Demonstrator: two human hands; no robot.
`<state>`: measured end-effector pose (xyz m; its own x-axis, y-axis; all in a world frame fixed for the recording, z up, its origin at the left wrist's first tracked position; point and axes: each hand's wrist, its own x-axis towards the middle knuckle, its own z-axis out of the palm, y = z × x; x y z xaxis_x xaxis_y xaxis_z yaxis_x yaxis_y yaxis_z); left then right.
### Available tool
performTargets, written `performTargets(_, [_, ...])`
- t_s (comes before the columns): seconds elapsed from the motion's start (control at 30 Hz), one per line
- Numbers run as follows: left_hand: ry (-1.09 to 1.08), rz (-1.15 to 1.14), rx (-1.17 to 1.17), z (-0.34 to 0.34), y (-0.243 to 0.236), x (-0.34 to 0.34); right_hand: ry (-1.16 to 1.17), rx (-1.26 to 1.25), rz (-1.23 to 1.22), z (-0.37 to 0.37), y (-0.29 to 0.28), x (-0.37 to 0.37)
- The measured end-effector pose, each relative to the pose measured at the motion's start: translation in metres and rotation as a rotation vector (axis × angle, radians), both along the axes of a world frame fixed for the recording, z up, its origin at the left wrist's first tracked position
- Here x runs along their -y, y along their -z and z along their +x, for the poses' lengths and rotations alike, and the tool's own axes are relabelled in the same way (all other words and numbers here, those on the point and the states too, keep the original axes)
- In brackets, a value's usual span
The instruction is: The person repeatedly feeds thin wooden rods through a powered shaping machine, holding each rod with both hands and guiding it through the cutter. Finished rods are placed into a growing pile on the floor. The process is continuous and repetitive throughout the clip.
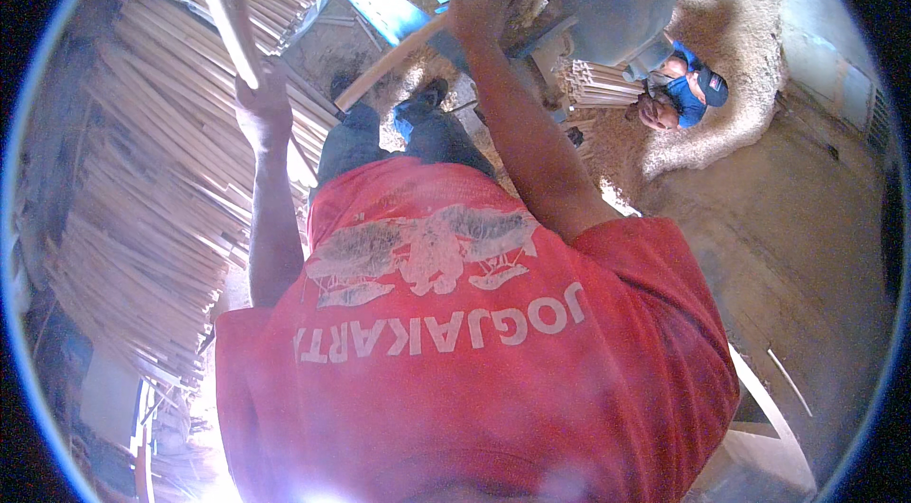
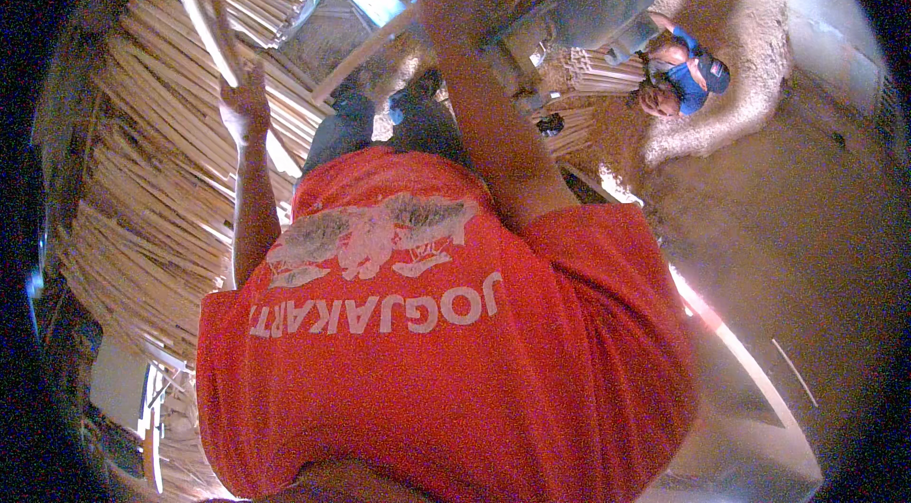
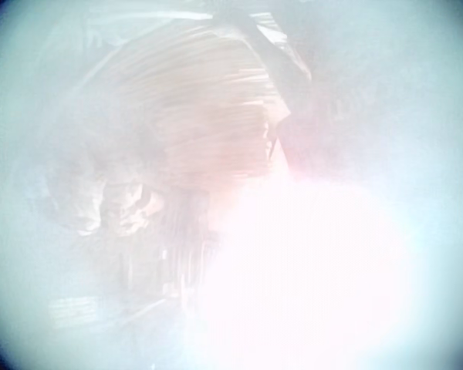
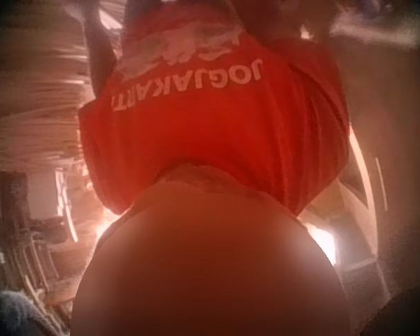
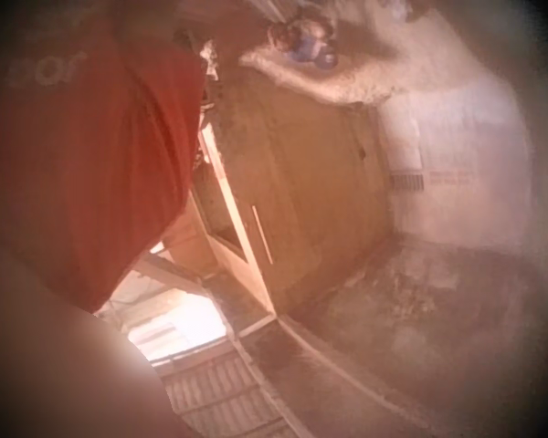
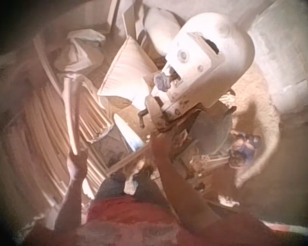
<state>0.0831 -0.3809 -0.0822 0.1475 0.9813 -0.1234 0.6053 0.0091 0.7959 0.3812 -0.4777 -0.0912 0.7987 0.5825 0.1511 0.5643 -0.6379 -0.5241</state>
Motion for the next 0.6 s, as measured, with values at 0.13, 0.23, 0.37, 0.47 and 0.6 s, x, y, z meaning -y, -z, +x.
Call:
performTargets(0.13, [-0.236, 0.171, 0.184, 0.005, 0.008, -0.005, 0.009, -0.032, 0.140, 0.001, -0.002, -0.006])
performTargets(0.23, [-0.329, 0.100, 0.514, 0.013, 0.020, -0.002, 0.004, -0.077, 0.216, 0.001, -0.002, -0.007])
performTargets(0.37, [-0.287, 0.111, 0.632, 0.033, 0.035, 0.024, 0.035, -0.113, 0.289, -0.004, -0.004, -0.011])
performTargets(0.47, [-0.350, -0.066, 0.716, 0.051, 0.042, 0.031, 0.110, -0.015, 0.343, -0.009, -0.002, -0.017])
performTargets(0.6, [-0.366, -0.149, 0.646, 0.064, 0.040, 0.032, 0.059, -0.015, 0.353, -0.008, -0.002, -0.014])
